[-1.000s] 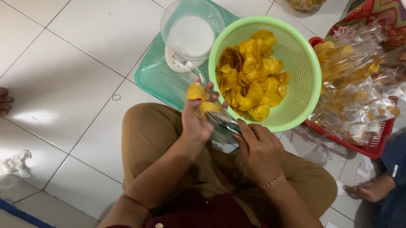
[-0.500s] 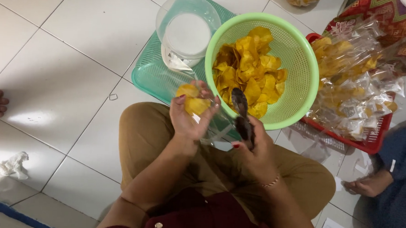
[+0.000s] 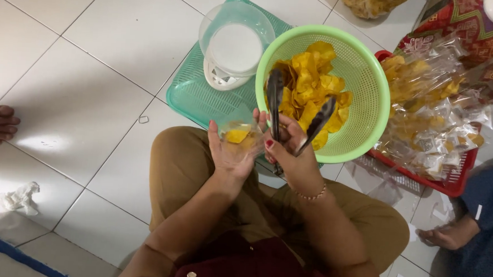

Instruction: Packaging fried chips into small plastic bags using metal tongs

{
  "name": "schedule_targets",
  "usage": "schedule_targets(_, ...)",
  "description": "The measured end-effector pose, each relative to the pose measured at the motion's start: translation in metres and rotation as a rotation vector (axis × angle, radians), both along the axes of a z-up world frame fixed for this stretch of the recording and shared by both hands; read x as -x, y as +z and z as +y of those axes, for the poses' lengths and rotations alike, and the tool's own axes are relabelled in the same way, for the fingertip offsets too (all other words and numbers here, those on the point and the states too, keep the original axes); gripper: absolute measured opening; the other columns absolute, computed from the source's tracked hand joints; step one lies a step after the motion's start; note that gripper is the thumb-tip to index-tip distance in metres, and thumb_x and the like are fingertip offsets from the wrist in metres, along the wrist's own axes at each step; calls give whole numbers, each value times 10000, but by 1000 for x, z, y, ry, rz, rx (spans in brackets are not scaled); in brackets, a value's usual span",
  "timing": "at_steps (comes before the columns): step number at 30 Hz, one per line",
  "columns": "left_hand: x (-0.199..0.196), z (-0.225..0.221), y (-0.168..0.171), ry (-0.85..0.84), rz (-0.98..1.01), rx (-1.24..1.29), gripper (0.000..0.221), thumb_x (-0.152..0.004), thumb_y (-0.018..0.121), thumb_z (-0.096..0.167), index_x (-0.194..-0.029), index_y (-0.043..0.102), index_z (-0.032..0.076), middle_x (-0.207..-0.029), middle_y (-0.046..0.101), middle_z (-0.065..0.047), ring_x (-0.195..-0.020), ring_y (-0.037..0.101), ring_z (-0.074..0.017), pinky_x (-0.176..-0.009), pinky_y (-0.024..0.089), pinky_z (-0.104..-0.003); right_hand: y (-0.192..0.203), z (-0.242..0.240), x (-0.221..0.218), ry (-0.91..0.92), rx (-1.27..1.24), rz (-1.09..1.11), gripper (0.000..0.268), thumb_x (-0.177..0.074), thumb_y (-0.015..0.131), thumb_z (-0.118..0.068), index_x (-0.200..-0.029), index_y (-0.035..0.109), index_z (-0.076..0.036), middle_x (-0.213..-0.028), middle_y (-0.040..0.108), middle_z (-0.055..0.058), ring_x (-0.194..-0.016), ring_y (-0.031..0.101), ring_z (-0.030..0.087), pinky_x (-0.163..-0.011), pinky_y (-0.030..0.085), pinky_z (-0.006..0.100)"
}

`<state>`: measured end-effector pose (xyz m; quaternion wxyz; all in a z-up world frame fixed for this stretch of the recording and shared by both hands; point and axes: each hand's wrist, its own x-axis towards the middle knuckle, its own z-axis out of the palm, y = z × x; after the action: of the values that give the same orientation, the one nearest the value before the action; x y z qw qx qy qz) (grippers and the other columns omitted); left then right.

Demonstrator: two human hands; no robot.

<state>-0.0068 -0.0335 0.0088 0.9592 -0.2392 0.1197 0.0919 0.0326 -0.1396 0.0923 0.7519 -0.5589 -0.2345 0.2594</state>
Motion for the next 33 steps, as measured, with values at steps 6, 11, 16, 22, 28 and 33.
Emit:
schedule_targets(6, 10, -4, -9, -57, -60, 64, 755, -729, 642, 536, -1189, 496, -45, -1242, 483, -255, -1143, 465, -438, -964, 375, -583, 28, 17, -15, 100, -73, -13, 446, -861, 525, 22, -1274, 364, 74, -716, 487, 92, -527, 459, 113, -470, 427, 228)
schedule_targets(11, 7, 1, -18, -32, -15, -70, 593, -788, 534, 541, -1040, 610, 10, -1154, 575, -184, -1065, 537, -380, -856, 460, -540, 22, 18, -15, 147, -125, 80, 472, -831, 545, 42, -1267, 370, 79, -699, 491, 104, -519, 468, 109, -463, 445, 239)
schedule_targets(16, 1, 8, -24, -17, -68, -52, 632, -772, 552, 551, -1087, 580, 4, -1256, 509, -196, -1189, 455, -378, -977, 383, -553, 23, 8, -9, 101, -49, 60, 447, -840, 540, -5, -1253, 387, 75, -710, 519, 86, -518, 495, 82, -455, 447, 205)
schedule_targets(22, -7, 41, -3, 72, 85, 28, 403, -773, 581, 368, -902, 596, -13, -1180, 531, -269, -1058, 551, -424, -936, 419, -583, 4, -29, 3, 136, -26, 155, 471, -810, 569, 9, -1243, 395, 76, -700, 491, 93, -506, 443, 98, -443, 415, 217)
schedule_targets(28, -15, 51, -7, 27, 34, -185, 240, -762, 565, 286, -847, 680, 93, -1221, 539, -208, -957, 597, -313, -898, 448, -523, 14, -65, -1, 170, 160, 46, 450, -828, 532, 8, -1255, 400, 57, -695, 506, 80, -525, 465, 99, -464, 423, 206)
schedule_targets(33, -18, 61, -32, -3, -14, -388, 249, -796, 548, 337, -974, 680, 223, -1254, 534, -155, -1007, 599, -289, -937, 425, -562, -29, -149, -84, -144, 498, -606, 284, -876, 485, 23, -1159, 508, 14, -850, 556, 136, -748, 540, 231, -690, 444, 347)
